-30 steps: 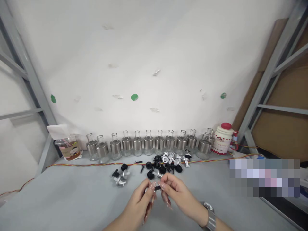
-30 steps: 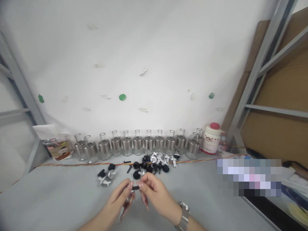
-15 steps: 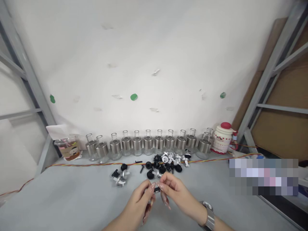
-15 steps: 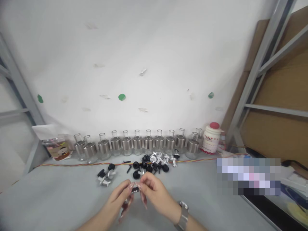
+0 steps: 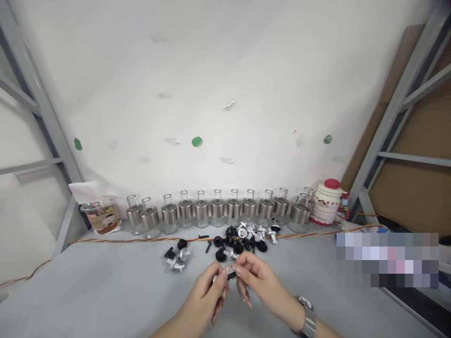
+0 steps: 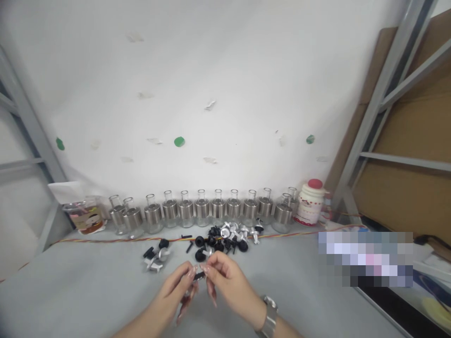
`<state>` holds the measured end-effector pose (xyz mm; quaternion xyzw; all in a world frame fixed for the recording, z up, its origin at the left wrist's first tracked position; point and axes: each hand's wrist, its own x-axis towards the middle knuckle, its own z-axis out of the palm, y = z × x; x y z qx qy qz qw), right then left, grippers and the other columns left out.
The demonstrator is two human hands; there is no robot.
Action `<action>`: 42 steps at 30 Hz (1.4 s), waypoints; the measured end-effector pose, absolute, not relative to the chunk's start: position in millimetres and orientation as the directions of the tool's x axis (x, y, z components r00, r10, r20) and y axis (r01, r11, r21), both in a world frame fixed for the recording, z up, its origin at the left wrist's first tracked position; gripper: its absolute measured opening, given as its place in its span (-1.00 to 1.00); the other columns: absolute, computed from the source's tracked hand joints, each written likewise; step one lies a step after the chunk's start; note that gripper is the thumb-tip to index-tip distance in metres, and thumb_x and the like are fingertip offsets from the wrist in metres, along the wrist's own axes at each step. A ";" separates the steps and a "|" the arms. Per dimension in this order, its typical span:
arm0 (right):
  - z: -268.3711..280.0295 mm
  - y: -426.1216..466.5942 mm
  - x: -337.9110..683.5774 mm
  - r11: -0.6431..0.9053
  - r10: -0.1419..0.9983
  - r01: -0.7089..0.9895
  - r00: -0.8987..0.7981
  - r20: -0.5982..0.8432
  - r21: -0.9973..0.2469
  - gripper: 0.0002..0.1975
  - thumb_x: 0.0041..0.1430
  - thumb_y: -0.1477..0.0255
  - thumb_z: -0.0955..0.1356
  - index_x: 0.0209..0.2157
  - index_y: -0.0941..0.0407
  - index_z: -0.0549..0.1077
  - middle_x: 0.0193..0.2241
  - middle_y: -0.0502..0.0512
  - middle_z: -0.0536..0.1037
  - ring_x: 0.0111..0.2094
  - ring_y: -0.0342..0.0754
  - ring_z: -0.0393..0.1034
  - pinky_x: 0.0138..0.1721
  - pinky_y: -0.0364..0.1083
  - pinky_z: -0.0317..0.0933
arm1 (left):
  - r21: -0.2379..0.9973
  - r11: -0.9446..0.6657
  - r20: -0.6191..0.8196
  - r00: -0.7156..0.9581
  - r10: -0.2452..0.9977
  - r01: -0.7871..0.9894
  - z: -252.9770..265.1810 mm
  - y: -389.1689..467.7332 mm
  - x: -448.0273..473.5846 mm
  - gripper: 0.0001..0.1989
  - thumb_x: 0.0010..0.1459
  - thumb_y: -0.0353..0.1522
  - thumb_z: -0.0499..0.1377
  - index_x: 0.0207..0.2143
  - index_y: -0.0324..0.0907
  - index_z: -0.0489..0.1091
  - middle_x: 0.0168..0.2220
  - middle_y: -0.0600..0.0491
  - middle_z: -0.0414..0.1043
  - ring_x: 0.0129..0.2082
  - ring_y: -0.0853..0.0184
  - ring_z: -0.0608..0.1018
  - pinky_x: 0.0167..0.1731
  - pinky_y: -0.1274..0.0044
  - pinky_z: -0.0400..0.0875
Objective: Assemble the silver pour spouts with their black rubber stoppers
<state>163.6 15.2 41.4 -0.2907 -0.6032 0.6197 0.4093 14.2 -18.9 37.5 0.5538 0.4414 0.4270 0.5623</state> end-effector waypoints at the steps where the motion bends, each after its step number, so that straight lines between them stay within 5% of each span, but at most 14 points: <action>1: 41.6 14.9 163.6 0.071 0.861 -0.164 -0.487 0.143 -0.984 -0.68 0.01 0.15 0.28 -0.50 0.11 0.16 -0.76 -0.18 0.26 -0.75 -0.27 0.13 -0.73 -0.26 0.08 | 1.000 0.023 -0.024 0.246 0.969 0.009 37.4 -18.7 14.1 -0.66 0.09 -0.08 -0.06 -0.52 -0.15 0.13 -0.67 0.26 0.10 -0.84 0.60 0.10 -0.88 0.72 -0.04; 19: 47.1 7.8 166.2 0.073 0.826 -0.221 -0.533 0.183 -0.972 -0.73 0.04 0.22 0.29 -0.46 0.12 0.19 -0.70 -0.12 0.33 -0.68 -0.23 0.23 -0.67 -0.23 0.17 | 0.994 -0.106 0.108 0.267 0.958 -0.021 45.2 -25.3 14.3 -0.58 0.13 -0.05 -0.19 -0.52 -0.18 0.16 -0.69 0.21 0.12 -0.79 0.55 0.14 -0.78 0.67 0.05; 31: 46.2 9.6 166.0 0.053 0.809 -0.242 -0.558 0.184 -0.969 -0.73 0.03 0.25 0.31 -0.50 0.13 0.18 -0.72 -0.13 0.32 -0.72 -0.25 0.21 -0.74 -0.26 0.11 | 0.994 -0.112 0.099 0.335 0.937 0.020 40.9 -26.3 10.4 -0.73 0.15 -0.14 -0.10 -0.46 -0.14 0.10 -0.70 0.27 0.05 -0.78 0.56 0.10 -0.77 0.68 0.00; 42: 46.6 9.6 164.7 0.049 0.832 -0.254 -0.525 0.181 -0.966 -0.72 0.04 0.24 0.30 -0.52 0.13 0.18 -0.75 -0.13 0.34 -0.76 -0.27 0.19 -0.75 -0.28 0.10 | 0.910 -0.294 0.191 0.334 0.923 0.293 49.2 -24.5 6.6 -0.76 0.12 -0.19 -0.03 -0.47 -0.17 0.13 -0.63 0.23 0.05 -0.64 0.51 0.14 -0.63 0.66 0.03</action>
